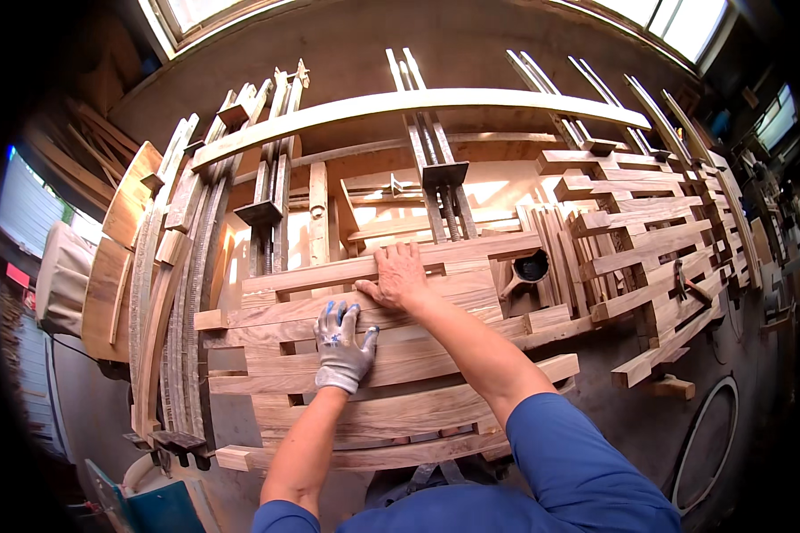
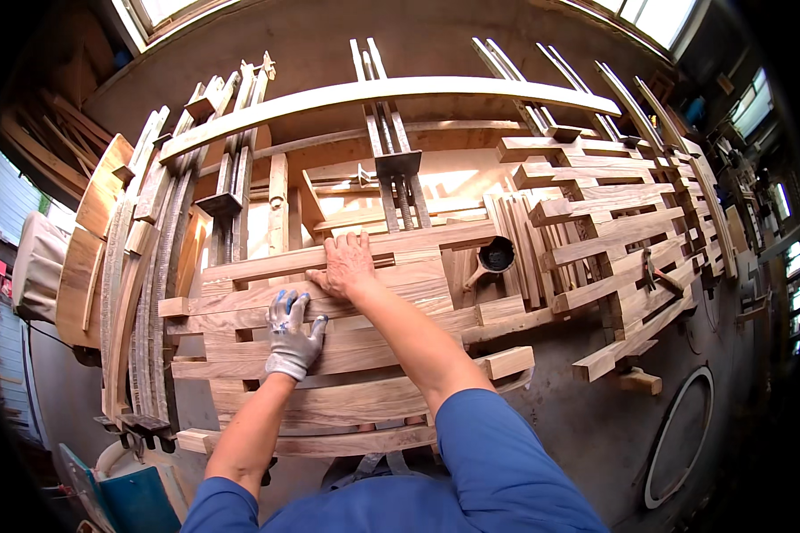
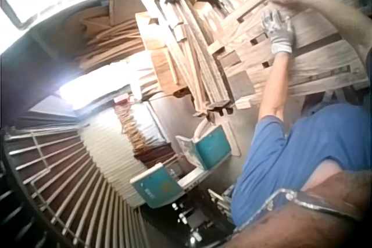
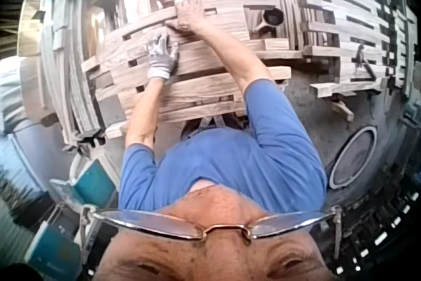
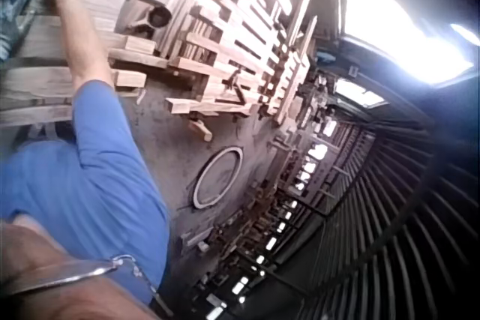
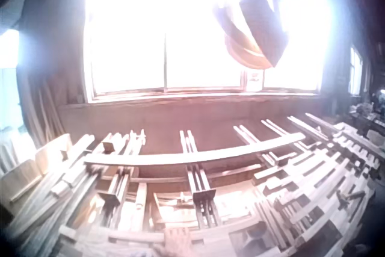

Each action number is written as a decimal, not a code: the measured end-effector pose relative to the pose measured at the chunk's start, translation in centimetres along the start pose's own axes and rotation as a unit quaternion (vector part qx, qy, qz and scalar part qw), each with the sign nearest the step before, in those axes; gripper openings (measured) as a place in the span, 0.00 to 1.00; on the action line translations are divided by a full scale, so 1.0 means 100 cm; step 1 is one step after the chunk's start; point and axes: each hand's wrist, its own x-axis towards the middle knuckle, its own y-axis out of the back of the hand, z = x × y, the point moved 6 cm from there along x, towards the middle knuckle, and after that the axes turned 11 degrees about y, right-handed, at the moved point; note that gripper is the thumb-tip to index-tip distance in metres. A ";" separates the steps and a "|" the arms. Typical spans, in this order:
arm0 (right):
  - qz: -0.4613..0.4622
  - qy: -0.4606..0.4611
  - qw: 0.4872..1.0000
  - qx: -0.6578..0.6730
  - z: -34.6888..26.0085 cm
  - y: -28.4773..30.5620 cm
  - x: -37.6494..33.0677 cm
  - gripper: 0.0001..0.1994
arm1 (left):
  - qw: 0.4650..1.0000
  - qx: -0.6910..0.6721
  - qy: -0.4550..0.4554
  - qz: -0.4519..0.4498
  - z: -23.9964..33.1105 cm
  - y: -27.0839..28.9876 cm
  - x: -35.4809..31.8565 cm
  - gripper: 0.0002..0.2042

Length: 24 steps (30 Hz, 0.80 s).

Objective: The person arranges wooden planks on a jig, applies glue to small blocks, and uses a nail gun to fasten them to the planks. The person then places the assembled pieces into a larger wooden structure.

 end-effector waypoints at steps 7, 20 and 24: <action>0.161 0.114 0.972 0.126 -0.045 0.055 -0.083 0.39 | 1.000 0.002 -0.012 -0.001 0.001 0.004 -0.001 0.26; 0.041 -0.533 0.828 0.169 -0.155 -0.080 -0.734 0.19 | 0.998 0.049 0.005 -0.032 -0.008 -0.013 -0.008 0.30; -0.137 -0.645 0.676 0.328 -0.274 -0.212 -0.903 0.23 | 0.990 -0.035 0.097 -0.100 0.025 0.004 -0.022 0.28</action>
